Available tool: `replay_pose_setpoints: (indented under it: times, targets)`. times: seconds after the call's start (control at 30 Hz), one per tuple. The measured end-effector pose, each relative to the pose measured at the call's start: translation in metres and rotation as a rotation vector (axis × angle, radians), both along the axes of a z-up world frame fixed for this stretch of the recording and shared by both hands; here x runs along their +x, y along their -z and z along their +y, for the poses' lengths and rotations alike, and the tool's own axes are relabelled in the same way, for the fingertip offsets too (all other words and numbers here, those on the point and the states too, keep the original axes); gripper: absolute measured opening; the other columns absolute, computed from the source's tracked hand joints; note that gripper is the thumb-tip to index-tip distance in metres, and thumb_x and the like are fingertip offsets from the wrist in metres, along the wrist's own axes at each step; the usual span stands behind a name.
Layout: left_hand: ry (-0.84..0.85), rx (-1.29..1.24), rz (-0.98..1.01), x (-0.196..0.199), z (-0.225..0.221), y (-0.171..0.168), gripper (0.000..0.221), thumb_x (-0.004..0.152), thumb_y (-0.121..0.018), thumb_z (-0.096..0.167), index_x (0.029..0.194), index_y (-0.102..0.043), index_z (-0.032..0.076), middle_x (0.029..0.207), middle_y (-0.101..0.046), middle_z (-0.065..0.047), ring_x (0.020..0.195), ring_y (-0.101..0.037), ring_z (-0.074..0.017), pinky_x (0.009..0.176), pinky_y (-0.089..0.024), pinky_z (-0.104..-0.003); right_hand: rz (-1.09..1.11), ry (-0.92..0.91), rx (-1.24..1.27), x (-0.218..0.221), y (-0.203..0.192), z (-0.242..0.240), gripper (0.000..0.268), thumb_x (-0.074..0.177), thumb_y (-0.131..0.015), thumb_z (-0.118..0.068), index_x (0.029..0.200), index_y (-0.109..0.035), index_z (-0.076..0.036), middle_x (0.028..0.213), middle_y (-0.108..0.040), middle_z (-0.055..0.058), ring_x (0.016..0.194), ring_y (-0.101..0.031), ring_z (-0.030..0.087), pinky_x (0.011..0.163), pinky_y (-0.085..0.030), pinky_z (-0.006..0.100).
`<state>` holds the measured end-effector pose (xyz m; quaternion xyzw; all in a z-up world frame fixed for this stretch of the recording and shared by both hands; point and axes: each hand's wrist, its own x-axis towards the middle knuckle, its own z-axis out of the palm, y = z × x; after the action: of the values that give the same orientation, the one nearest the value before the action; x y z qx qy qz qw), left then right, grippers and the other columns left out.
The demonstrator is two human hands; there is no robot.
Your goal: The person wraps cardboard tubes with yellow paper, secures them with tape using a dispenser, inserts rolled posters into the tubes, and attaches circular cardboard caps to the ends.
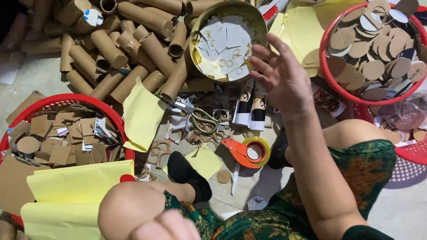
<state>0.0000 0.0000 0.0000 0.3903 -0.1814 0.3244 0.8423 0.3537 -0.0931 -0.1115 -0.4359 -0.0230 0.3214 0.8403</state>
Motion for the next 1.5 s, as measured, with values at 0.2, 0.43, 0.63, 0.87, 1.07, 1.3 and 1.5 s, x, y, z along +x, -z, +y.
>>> replay_pose_setpoints:
  times: [0.2, 0.43, 0.63, 0.87, 1.07, 1.3, 1.5]
  targets:
    - [0.028, -0.050, 0.044, 0.039, 0.021, 0.007, 0.051, 0.106, -0.059, 0.026, 0.152, -0.054, 0.004, 0.113, -0.065, -0.022, 0.093, -0.060, -0.0314, 0.077, -0.055, -0.041, -0.020, 0.049, 0.024, 0.006, -0.015, -0.034, 0.061, 0.103, -0.061, -0.041, 0.153, -0.046, -0.011, 0.138, -0.060, 0.012, 0.116, -0.065, 0.021, 0.092, -0.058, 0.035]
    - [0.010, -0.110, 0.206, 0.100, 0.023, 0.035, 0.072, 0.102, -0.065, 0.056, 0.151, -0.056, 0.004, 0.118, -0.067, -0.021, 0.094, -0.061, -0.0247, 0.078, -0.054, -0.035, -0.210, 0.020, 0.004, 0.032, -0.067, -0.031, 0.054, 0.107, -0.057, -0.033, 0.151, -0.045, -0.004, 0.140, -0.060, 0.018, 0.117, -0.066, 0.024, 0.094, -0.060, 0.038]
    - [-0.157, -0.267, 0.708, 0.231, 0.024, 0.165, 0.045, 0.103, -0.064, 0.036, 0.135, -0.060, 0.005, 0.120, -0.068, -0.010, 0.101, -0.063, -0.0174, 0.085, -0.054, -0.032, -0.532, -0.251, -0.308, 0.068, -0.102, 0.006, 0.039, 0.108, -0.052, -0.022, 0.142, -0.052, -0.002, 0.131, -0.064, 0.014, 0.111, -0.067, 0.021, 0.092, -0.061, 0.037]
    - [-0.603, 0.845, 0.914, 0.323, 0.029, 0.282, 0.035, 0.085, -0.072, 0.011, 0.118, -0.065, 0.003, 0.113, -0.065, -0.014, 0.105, -0.062, -0.0311, 0.090, -0.054, -0.045, -0.633, -0.503, -0.571, 0.131, 0.098, 0.006, 0.037, 0.098, -0.068, -0.022, 0.130, -0.063, -0.005, 0.111, -0.071, 0.007, 0.099, -0.068, 0.013, 0.087, -0.057, 0.031]
    - [-0.570, 1.422, 0.902, 0.338, 0.071, 0.361, 0.015, 0.084, -0.067, 0.007, 0.098, -0.073, 0.008, 0.095, -0.068, -0.007, 0.100, -0.064, -0.0279, 0.107, -0.038, -0.057, -1.303, -0.500, -0.879, 0.130, 0.156, 0.029, 0.048, 0.081, -0.082, -0.018, 0.123, -0.063, -0.004, 0.120, -0.067, 0.017, 0.110, -0.067, 0.033, 0.096, -0.056, 0.041]
    - [-0.534, 1.454, 0.850, 0.337, 0.112, 0.338, 0.009, 0.087, -0.064, 0.008, 0.089, -0.073, 0.009, 0.087, -0.063, -0.007, 0.094, -0.062, -0.0270, 0.094, -0.045, -0.046, -1.895, -0.543, -0.954, 0.131, 0.212, 0.042, 0.028, 0.081, -0.063, -0.017, 0.108, -0.067, -0.010, 0.109, -0.069, 0.012, 0.111, -0.067, 0.029, 0.111, -0.039, 0.048]
    - [-0.634, 1.515, 0.744, 0.352, 0.140, 0.280, 0.006, 0.089, -0.065, 0.006, 0.093, -0.070, 0.006, 0.091, -0.063, -0.007, 0.095, -0.062, -0.0270, 0.097, -0.045, -0.047, -1.739, -0.799, -1.123, 0.138, 0.170, 0.053, 0.008, 0.090, -0.058, -0.014, 0.095, -0.064, -0.014, 0.090, -0.069, 0.006, 0.094, -0.066, 0.024, 0.089, -0.045, 0.040]
